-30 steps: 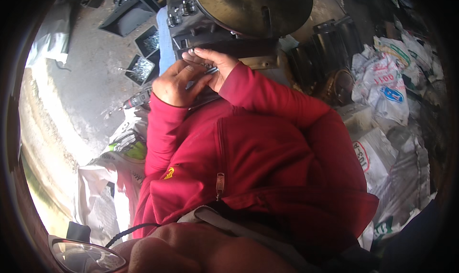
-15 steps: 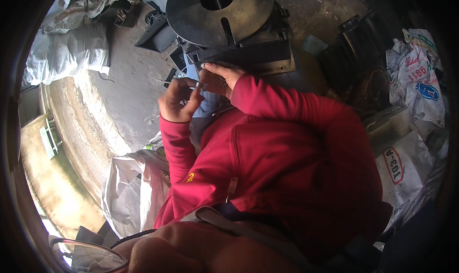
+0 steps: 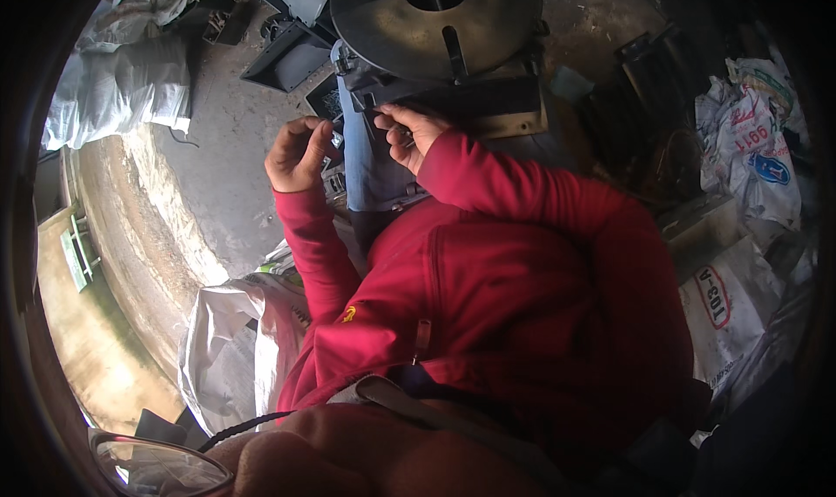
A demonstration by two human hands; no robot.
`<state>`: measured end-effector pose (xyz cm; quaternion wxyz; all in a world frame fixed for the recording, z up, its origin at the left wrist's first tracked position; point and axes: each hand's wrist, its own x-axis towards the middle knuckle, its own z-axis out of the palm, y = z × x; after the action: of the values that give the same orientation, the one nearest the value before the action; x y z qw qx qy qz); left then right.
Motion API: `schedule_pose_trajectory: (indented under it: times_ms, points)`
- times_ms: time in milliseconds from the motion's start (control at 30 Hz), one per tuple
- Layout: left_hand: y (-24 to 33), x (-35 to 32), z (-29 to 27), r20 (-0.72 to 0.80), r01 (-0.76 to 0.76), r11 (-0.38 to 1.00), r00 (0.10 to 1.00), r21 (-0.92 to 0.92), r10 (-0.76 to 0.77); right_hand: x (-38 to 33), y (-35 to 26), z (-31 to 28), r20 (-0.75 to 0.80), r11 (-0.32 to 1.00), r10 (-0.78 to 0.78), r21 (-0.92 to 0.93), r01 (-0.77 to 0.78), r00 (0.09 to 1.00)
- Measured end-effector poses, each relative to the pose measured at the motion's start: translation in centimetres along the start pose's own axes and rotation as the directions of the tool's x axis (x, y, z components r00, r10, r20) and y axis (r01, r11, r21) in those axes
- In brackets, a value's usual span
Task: The person assembles a mechanical part by inserting bolts and tightening them with a wrench and a power drill. They handle the part, bolts, and tools, securing the components together.
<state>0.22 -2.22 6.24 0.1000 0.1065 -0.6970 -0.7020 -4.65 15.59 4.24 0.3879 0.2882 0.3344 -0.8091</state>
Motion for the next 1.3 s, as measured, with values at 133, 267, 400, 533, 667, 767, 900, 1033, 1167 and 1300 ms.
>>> schedule_pose_trajectory:
  times_ms: [133,267,400,533,667,767,900,1033,1167,1300]
  points:
    - [-0.7,0.3,-0.5,0.011,-0.019,0.999,1.0,-0.044,0.019,-0.2,-0.7,-1.1,0.225,0.996,0.012,0.087,-0.032,0.974]
    - [-1.2,0.3,-0.6,0.045,-0.035,0.993,0.998,-0.116,0.04,-0.6,-1.2,-0.5,0.246,0.997,0.001,0.071,-0.019,0.969]
    - [-0.7,0.2,-0.4,0.046,-0.037,0.999,0.998,0.001,0.036,-0.9,-1.4,0.0,0.185,0.998,0.007,0.053,-0.017,0.983]
    - [-0.2,-0.1,0.8,-0.03,-0.093,0.994,0.995,-0.064,0.092,-1.3,-2.0,0.5,0.215,0.999,0.038,-0.015,-0.036,0.976]
    - [-0.4,0.0,1.0,-0.032,-0.098,0.993,0.995,-0.068,0.096,-0.9,-2.3,0.1,0.242,0.997,0.074,-0.019,-0.071,0.967]
    - [-0.4,0.1,1.7,-0.057,-0.134,0.991,0.99,-0.028,0.132,-0.6,-2.1,-0.2,0.255,0.997,0.069,-0.045,-0.06,0.965]
    - [-0.4,0.7,2.7,-0.08,-0.276,0.953,0.955,0.123,0.287,-0.4,-2.2,-0.5,0.303,0.997,0.075,-0.047,-0.064,0.95]
    - [-0.6,1.1,3.0,-0.025,-0.391,0.879,0.911,0.271,0.412,-0.1,-2.0,-0.6,0.296,0.997,0.077,-0.023,-0.073,0.952]
    - [0.2,1.4,3.6,0.055,-0.483,0.726,0.848,0.49,0.527,-0.4,-2.2,-0.2,0.285,0.998,0.064,-0.012,-0.063,0.957]
    - [0.2,1.8,3.9,0.197,-0.613,0.481,0.721,0.627,0.664,-0.4,-2.0,-0.2,0.27,0.998,0.054,0.016,-0.061,0.961]
